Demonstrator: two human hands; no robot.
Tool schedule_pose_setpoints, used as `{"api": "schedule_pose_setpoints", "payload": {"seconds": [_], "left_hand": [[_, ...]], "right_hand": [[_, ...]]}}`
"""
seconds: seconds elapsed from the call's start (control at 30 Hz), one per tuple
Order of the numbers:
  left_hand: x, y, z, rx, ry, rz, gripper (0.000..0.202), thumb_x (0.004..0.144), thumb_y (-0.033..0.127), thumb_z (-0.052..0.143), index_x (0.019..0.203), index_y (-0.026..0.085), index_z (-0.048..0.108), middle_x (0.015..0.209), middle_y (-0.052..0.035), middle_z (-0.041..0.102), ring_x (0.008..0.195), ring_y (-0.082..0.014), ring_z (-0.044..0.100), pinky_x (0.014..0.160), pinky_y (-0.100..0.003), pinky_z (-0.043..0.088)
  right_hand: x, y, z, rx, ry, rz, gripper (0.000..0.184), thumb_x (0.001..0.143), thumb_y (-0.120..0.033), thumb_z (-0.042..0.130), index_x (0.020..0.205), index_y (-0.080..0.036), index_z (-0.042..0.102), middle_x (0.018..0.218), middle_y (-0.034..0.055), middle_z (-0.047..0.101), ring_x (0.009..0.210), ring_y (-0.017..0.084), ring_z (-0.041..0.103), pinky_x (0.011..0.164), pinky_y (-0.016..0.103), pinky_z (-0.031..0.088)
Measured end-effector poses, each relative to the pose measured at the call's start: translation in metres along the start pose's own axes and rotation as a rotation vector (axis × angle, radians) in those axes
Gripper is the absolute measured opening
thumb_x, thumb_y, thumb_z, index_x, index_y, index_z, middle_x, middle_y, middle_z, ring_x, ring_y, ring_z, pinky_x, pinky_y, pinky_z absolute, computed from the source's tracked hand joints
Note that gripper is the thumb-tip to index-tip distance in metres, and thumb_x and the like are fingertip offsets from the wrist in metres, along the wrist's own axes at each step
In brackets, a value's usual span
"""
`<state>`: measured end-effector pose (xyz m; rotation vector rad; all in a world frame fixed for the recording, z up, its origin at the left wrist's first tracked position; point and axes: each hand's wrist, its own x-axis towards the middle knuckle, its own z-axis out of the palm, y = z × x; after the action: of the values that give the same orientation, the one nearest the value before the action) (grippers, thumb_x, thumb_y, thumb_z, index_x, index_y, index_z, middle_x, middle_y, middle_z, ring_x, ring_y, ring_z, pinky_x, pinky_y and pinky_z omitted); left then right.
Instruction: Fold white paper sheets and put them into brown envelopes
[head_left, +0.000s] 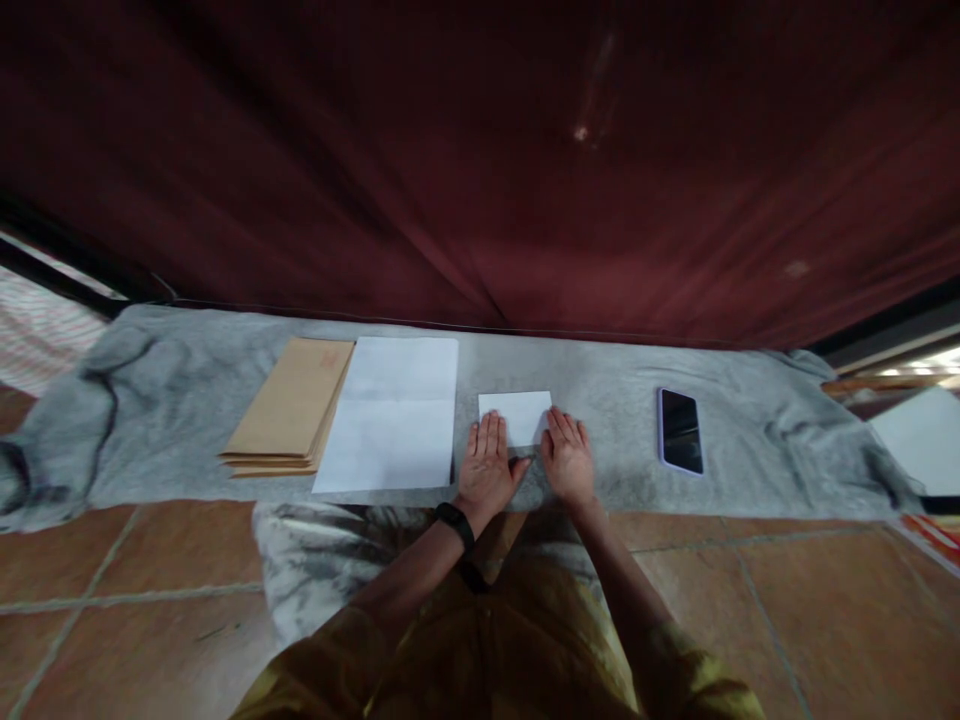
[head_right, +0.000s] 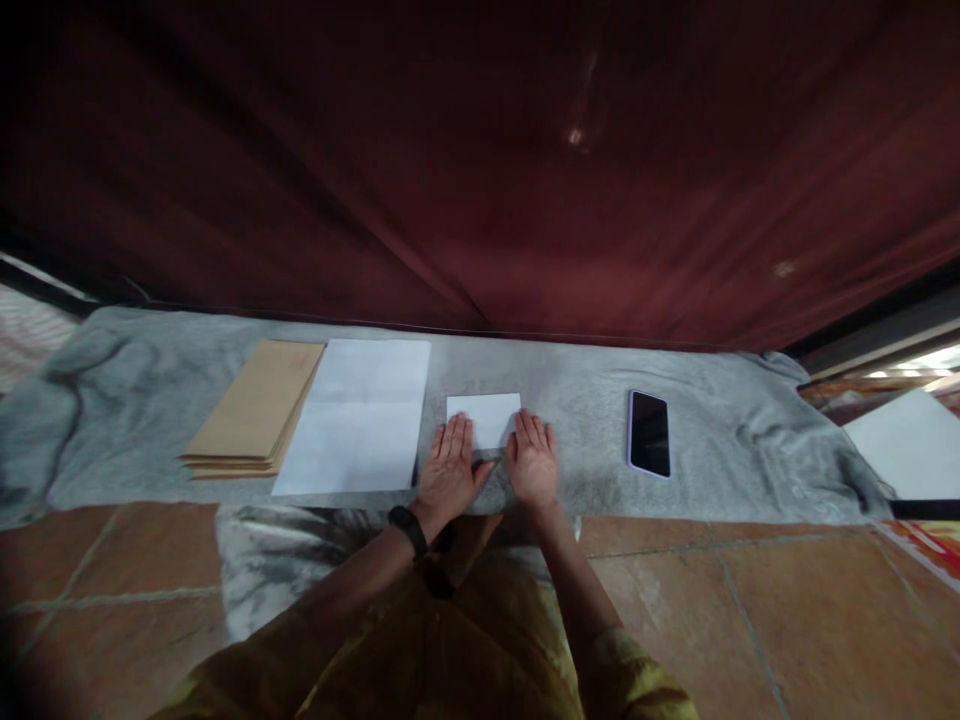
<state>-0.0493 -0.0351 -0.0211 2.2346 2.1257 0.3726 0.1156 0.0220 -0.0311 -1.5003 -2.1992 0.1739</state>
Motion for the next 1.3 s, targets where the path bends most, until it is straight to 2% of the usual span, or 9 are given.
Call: {"api": "schedule_pose_setpoints", "payload": {"seconds": [0.2, 0.47, 0.6, 0.83, 1.07, 1.3], "left_hand": [[-0.005, 0.000, 0.000, -0.001, 0.019, -0.061, 0.085, 0.095, 0.056, 0.042, 0.156, 0.001, 0.021, 0.163, -0.0236, 0.025, 0.153, -0.0326, 0.020, 0.124, -0.053, 0.018], [-0.005, 0.003, -0.002, 0.016, 0.014, -0.081, 0.086, 0.094, 0.055, 0.044, 0.154, -0.004, 0.022, 0.162, -0.0271, 0.021, 0.153, -0.0349, 0.019, 0.125, -0.053, 0.017], [-0.005, 0.002, -0.001, 0.023, 0.037, -0.087, 0.083, 0.094, 0.055, 0.044, 0.154, 0.000, 0.025, 0.162, -0.0250, 0.025, 0.152, -0.0360, 0.023, 0.123, -0.056, 0.020], [-0.007, -0.003, 0.002, 0.000, 0.124, -0.056, 0.076, 0.095, 0.049, 0.046, 0.152, 0.001, 0.031, 0.159, -0.0258, 0.031, 0.150, -0.0368, 0.028, 0.119, -0.055, 0.030], [-0.005, -0.008, 0.001, -0.005, 0.147, -0.019, 0.069, 0.095, 0.044, 0.049, 0.148, 0.002, 0.041, 0.156, -0.0266, 0.037, 0.146, -0.0379, 0.035, 0.115, -0.053, 0.036], [0.007, -0.010, -0.011, 0.042, 0.076, -0.008, 0.058, 0.094, 0.041, 0.052, 0.140, 0.006, 0.053, 0.147, -0.0257, 0.050, 0.135, -0.0391, 0.049, 0.107, -0.052, 0.043]], "right_hand": [[-0.003, 0.003, 0.003, -0.021, 0.073, 0.029, 0.046, 0.101, -0.029, 0.040, 0.144, -0.015, 0.052, 0.147, 0.0140, 0.054, 0.139, 0.029, 0.045, 0.117, 0.053, 0.030], [-0.002, 0.003, 0.003, -0.020, 0.059, 0.059, 0.047, 0.101, -0.030, 0.041, 0.143, -0.014, 0.052, 0.149, 0.0160, 0.052, 0.139, 0.029, 0.044, 0.117, 0.053, 0.030], [0.000, 0.003, 0.003, -0.016, 0.069, 0.077, 0.046, 0.101, -0.029, 0.040, 0.142, -0.012, 0.052, 0.149, 0.0176, 0.051, 0.140, 0.028, 0.043, 0.116, 0.051, 0.031], [0.005, 0.000, 0.004, 0.115, 0.126, 0.088, 0.041, 0.097, -0.023, 0.043, 0.135, -0.014, 0.055, 0.140, 0.0171, 0.058, 0.135, 0.026, 0.047, 0.114, 0.051, 0.034], [0.015, -0.010, 0.004, 0.224, 0.165, 0.229, 0.036, 0.090, -0.018, 0.047, 0.122, -0.016, 0.062, 0.128, 0.0154, 0.062, 0.120, 0.028, 0.055, 0.106, 0.046, 0.044], [0.025, -0.011, -0.004, 0.453, 0.101, 0.407, 0.028, 0.085, -0.020, 0.053, 0.108, -0.018, 0.067, 0.104, 0.0116, 0.066, 0.102, 0.026, 0.061, 0.097, 0.041, 0.048]]}}
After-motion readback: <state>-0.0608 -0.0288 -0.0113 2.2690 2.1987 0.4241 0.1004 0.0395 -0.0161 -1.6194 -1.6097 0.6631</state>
